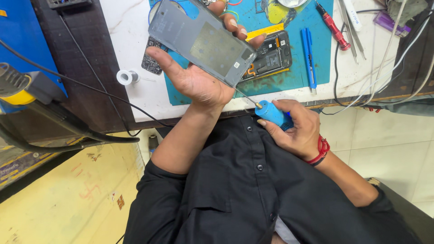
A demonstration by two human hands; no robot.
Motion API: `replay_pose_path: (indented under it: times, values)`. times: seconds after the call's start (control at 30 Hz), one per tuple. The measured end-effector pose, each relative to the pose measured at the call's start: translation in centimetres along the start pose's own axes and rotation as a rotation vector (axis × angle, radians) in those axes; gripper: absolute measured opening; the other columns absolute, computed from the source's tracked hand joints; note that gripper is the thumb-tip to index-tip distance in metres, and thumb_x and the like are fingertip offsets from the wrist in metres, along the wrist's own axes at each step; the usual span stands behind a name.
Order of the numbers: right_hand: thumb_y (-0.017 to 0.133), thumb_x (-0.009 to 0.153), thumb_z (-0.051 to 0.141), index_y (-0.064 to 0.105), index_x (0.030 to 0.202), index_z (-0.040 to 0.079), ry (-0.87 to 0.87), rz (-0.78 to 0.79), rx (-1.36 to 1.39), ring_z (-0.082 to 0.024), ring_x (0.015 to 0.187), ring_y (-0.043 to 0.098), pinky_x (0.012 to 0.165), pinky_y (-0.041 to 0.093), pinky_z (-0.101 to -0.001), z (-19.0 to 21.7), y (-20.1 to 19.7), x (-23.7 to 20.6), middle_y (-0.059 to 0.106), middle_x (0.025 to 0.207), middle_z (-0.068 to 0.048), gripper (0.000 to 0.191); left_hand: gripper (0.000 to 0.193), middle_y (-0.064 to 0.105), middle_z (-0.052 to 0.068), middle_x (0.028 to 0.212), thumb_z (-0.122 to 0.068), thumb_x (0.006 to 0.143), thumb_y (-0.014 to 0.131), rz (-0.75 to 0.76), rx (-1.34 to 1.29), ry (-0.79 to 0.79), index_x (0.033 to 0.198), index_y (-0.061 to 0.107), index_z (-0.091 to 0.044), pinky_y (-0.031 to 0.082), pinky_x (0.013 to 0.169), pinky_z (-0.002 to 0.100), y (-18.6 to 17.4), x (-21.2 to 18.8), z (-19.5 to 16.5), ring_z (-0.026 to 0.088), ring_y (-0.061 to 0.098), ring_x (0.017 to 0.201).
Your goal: The person uses a blue electric screwdriver to remove screws from a smartphone back cover, then uses tweezers to adjust internal components. They apply adhesive from a yellow tube to the phone frame and back cover, and retrieve a replacement back cover from a drawer before continuing the reassembly.
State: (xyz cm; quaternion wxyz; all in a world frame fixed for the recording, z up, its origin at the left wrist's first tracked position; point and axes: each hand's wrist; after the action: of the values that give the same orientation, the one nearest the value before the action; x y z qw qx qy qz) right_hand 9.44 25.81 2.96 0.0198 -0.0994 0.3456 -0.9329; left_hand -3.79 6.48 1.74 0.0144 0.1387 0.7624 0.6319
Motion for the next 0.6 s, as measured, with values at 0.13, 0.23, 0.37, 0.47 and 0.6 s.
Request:
replay_pose_path:
  times: [0.13,0.23,0.37,0.47,0.6]
  values:
    - [0.089,0.084,0.02,0.063,0.116,0.0,0.003,0.014,0.011,-0.029,0.092,0.076,0.078,0.058,-0.0339,0.19,-0.04,0.25,0.074,0.107,-0.017,0.046,0.116,0.061,0.015,0.117,-0.097,0.084,0.031,0.012,-0.003,0.013,0.142,0.047,0.001,0.052,0.106,0.057,-0.08,0.15,0.02,0.024,0.064,0.109]
    - [0.089,0.084,0.021,0.064,0.116,0.0,0.014,0.025,0.017,-0.028,0.091,0.076,0.077,0.058,-0.0329,0.36,-0.04,0.33,0.074,0.107,-0.016,0.046,0.117,0.061,0.015,0.118,-0.098,0.082,0.031,0.025,-0.01,-0.001,0.143,0.047,0.001,0.051,0.108,0.057,-0.07,0.08,0.0,0.024,0.064,0.11]
    - [0.09,0.083,0.023,0.066,0.115,0.0,0.043,0.039,0.01,-0.026,0.085,0.075,0.074,0.057,-0.0315,0.52,0.07,0.41,0.074,0.103,-0.014,0.046,0.118,0.061,0.015,0.119,-0.098,0.083,0.03,0.029,-0.019,-0.007,0.144,0.047,0.001,0.05,0.109,0.056,-0.05,-0.14,0.14,0.025,0.064,0.111]
    - [0.09,0.083,0.023,0.065,0.115,0.001,0.027,0.039,0.027,-0.025,0.085,0.075,0.074,0.056,-0.0309,0.64,0.14,0.6,0.074,0.104,-0.014,0.046,0.118,0.061,0.015,0.12,-0.098,0.082,0.03,0.047,-0.052,-0.018,0.144,0.047,0.001,0.05,0.11,0.055,-0.1,-0.16,0.3,0.026,0.064,0.113]
    - [0.09,0.083,0.023,0.065,0.115,0.001,0.016,0.035,0.023,-0.025,0.083,0.074,0.072,0.056,-0.031,0.88,0.2,0.92,0.074,0.102,-0.014,0.046,0.119,0.061,0.015,0.12,-0.099,0.082,0.03,0.063,-0.054,-0.016,0.144,0.047,0.002,0.05,0.11,0.054,-0.16,-0.29,0.53,0.026,0.063,0.114]
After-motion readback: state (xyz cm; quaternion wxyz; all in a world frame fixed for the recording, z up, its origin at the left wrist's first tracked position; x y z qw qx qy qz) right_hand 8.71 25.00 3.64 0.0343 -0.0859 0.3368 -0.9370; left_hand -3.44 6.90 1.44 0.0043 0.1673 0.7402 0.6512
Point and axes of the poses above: each hand's wrist, its own x-axis towards the middle knuckle, its own y-axis out of the palm, z = x × y
